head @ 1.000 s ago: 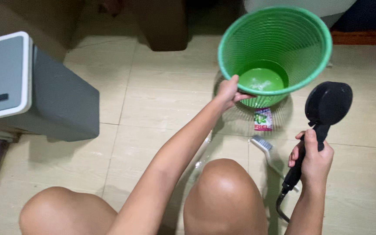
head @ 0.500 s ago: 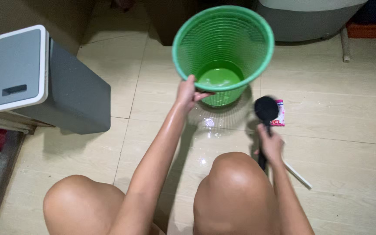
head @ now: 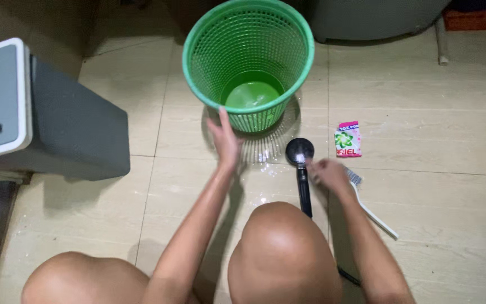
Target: The person kneels on a tiled bathroom floor, sprinkles powdered detergent onto a gray trash bin lid, scrubs it with a brush, and rinses it with a handheld shower head. They then scrub the inside of a green plastic mesh basket with the brush and rinse it under the shower.
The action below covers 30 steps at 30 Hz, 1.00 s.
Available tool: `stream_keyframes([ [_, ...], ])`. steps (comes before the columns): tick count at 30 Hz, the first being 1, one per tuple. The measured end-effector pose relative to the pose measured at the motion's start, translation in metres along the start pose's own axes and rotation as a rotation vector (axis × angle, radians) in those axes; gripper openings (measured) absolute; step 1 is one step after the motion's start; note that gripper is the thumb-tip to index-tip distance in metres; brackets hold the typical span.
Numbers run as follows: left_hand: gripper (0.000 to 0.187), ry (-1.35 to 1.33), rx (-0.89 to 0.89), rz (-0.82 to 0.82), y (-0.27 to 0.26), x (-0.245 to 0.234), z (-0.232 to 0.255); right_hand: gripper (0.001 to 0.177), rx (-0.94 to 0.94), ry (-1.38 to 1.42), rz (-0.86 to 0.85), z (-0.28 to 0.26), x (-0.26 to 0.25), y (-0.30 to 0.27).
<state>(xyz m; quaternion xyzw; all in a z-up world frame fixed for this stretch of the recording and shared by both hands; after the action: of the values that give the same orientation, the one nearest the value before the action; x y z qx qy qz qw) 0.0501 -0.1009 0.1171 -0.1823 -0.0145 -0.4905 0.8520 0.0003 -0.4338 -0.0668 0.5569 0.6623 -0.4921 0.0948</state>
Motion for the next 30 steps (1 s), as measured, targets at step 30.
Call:
stream_keyframes([
  [30,0.061,1.622,1.23,-0.246,-0.073,0.178,-0.031,0.02,0.122,0.107,0.454,0.078,-0.102,0.145],
])
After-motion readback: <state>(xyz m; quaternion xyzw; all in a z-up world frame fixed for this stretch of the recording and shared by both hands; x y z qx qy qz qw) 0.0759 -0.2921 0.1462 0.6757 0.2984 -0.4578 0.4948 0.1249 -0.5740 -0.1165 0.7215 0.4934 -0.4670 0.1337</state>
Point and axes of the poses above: each hand's wrist, its own y-axis towards the middle knuckle, its own x-axis out of the palm, z = x × y, the point moved 7 cm from there along y, towards the middle knuckle, and after that the axes turned 7 degrees about -y, right-handed, at the moved point
